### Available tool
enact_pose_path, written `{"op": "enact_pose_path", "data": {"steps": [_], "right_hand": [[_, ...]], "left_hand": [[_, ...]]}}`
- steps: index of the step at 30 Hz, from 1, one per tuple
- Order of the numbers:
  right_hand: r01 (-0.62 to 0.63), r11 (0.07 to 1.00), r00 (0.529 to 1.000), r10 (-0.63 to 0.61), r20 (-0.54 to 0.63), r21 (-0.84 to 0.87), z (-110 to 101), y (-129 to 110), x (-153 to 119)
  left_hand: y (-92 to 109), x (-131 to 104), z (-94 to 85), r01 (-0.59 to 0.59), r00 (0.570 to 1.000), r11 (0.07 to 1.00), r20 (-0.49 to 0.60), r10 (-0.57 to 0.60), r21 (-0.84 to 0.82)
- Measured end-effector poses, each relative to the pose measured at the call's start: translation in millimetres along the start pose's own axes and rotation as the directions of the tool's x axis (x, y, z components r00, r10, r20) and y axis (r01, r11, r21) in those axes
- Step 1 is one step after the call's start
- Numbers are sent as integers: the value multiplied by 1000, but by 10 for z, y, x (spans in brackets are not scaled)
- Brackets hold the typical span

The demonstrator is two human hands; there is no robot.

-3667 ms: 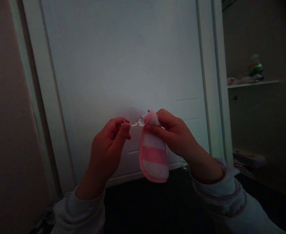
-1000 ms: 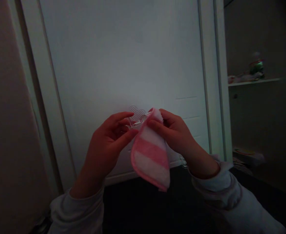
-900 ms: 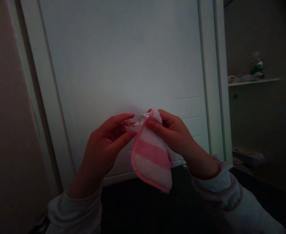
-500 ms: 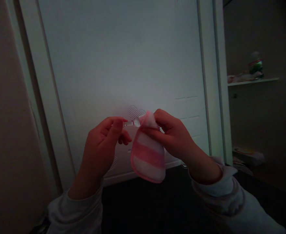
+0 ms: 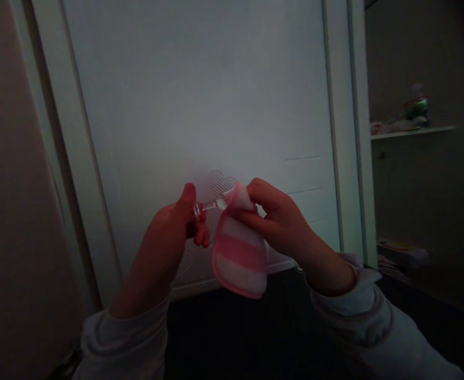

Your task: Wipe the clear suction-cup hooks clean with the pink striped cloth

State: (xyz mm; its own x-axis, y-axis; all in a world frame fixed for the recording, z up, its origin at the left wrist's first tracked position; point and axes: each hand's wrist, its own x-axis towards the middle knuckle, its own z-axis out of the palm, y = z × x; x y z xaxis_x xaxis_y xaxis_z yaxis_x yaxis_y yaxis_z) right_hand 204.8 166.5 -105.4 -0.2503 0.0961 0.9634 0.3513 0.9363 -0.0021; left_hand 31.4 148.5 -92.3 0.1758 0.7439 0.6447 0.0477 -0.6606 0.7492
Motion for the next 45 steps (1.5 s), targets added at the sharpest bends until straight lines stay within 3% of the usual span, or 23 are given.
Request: {"op": "enact_pose_path", "data": {"steps": [3,6,11,14,17,22,29,40,45], "right_hand": [[5,1000,1000,-5,9,5,3,-2,2],[-7,1000,1000,7,-1,-22,10,-12,8],[-85,995,993,81,-86,-44,24,-5,3],[-180,983,976,184,-114,39,31,19,-15],[-265,948,953,285,-102,176,37,41,-33],[-340,883,930,367,-25,324,41,65,-46],[-255,929,961,275,-37,267,6,72,-43],[-156,970,987,157,7,185,-18,48,-47],[-174,964,985,172,28,201,-26,34,-42]], "left_hand": [[1,18,-1,60,998,993,15,-58,-104],[2,37,18,48,999,991,-2,-49,-124],[-22,64,-13,-166,981,980,-118,153,-110],[-47,52,-68,-306,948,949,-113,297,-81],[-66,17,-88,-366,928,931,-77,364,-2],[-70,-35,-67,-386,903,884,-87,420,262],[-77,-37,-156,-364,903,810,-37,427,459],[-13,-32,-162,-279,955,842,38,296,462],[-26,-23,-121,-320,943,825,75,323,466]]}}
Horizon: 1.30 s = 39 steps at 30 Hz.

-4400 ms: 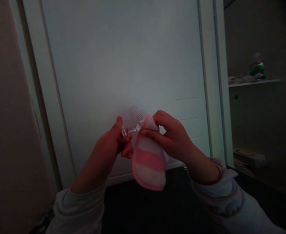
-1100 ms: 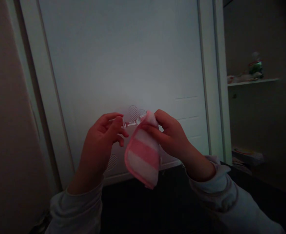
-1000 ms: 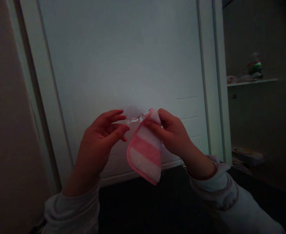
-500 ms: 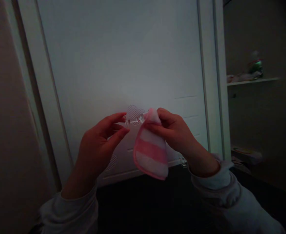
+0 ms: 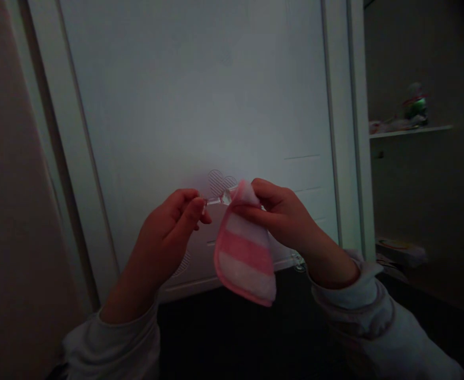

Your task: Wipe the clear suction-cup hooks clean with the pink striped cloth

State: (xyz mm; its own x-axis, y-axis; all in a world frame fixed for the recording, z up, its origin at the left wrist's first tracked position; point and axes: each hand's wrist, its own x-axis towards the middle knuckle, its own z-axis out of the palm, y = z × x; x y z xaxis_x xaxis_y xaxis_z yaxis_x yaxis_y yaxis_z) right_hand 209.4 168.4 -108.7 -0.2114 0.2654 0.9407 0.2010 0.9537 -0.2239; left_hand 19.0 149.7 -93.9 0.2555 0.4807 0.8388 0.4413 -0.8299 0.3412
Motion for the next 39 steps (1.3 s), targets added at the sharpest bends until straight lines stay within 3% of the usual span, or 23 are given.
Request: {"op": "enact_pose_path", "data": {"steps": [3,11,16,19,23,31,35,39], "right_hand": [[-19,1000,1000,19,3,9,0,-5,-6],[-16,999,1000,17,25,-43,1,-38,6],[-53,994,998,50,-32,-95,2,-6,5],[-134,991,988,134,-72,-3,2,49,-7],[-225,960,969,238,-66,169,-6,101,-24],[-247,914,968,245,48,322,-18,59,-35],[-248,922,969,241,60,298,-14,27,-43],[-183,971,983,184,4,153,-14,-8,-47]], "left_hand": [[-13,-5,53,-15,1000,1000,-5,15,-22],[32,13,134,138,989,987,-32,-141,-82],[39,7,180,74,980,982,-172,-104,-173],[7,-29,193,2,984,975,-171,-41,-221],[-53,-64,171,-58,993,979,-109,38,-193],[-41,-91,97,-102,984,995,-145,101,3],[-36,-87,80,-93,982,994,-161,100,50],[-48,-57,51,-61,986,996,-153,71,69]]}}
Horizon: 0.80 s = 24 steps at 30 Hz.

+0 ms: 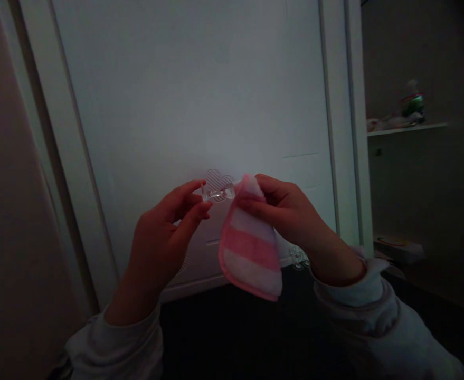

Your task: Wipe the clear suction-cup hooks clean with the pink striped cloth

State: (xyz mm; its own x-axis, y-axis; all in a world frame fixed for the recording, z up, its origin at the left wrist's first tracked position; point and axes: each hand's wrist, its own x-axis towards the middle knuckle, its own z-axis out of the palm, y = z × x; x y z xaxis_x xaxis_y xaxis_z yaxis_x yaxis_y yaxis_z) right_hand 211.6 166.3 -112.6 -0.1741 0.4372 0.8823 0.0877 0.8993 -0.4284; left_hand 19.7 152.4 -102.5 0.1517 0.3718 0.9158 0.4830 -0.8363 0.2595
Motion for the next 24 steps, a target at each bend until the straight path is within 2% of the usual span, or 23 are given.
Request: {"op": "enact_pose_path", "data": {"steps": [7,13,24], "right_hand": [[43,995,999,-41,22,-90,-33,-5,-1],[53,990,998,-55,-16,-130,-51,19,5],[75,996,995,-72,76,-44,-34,1,5]], "left_hand": [[61,-1,13,26,998,999,50,-27,28],[77,-17,84,22,997,1000,76,-21,-16],[55,-6,25,31,998,999,54,-29,-30]]}}
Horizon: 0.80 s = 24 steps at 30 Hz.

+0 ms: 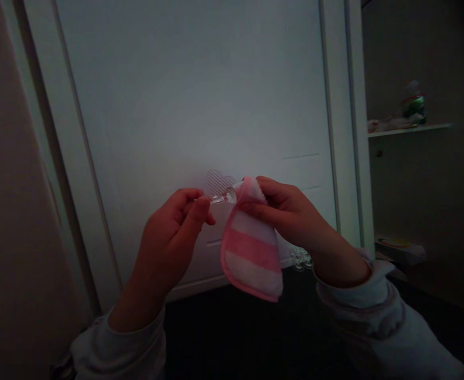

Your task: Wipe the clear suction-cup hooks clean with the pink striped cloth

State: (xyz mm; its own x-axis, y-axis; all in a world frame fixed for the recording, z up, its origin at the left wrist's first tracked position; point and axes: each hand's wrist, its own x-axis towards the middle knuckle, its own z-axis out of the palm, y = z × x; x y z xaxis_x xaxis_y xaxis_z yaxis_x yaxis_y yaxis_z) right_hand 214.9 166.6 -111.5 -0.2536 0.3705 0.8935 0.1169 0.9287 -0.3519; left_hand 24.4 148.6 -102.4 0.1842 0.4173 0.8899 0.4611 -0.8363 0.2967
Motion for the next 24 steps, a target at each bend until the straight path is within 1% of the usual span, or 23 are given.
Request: {"op": "enact_pose_path", "data": {"steps": [4,7,11,17,21,24], "right_hand": [[5,999,1000,-5,-20,-32,6,15,9],[6,997,999,-10,-43,-82,9,23,14],[52,993,998,-56,-33,-108,10,25,19],[144,973,989,-146,2,-181,16,23,29],[151,961,988,-156,-5,-232,16,11,31],[150,965,987,-158,-21,-216,22,-7,30]], "left_hand": [[-15,10,20,21,998,998,60,-18,-61],[-14,19,45,51,995,996,89,-44,-75],[8,31,62,101,991,991,100,-92,-83],[48,53,49,188,980,963,93,-173,-191],[55,65,42,243,968,949,117,-223,-201],[60,71,46,262,963,941,117,-242,-216]]}}
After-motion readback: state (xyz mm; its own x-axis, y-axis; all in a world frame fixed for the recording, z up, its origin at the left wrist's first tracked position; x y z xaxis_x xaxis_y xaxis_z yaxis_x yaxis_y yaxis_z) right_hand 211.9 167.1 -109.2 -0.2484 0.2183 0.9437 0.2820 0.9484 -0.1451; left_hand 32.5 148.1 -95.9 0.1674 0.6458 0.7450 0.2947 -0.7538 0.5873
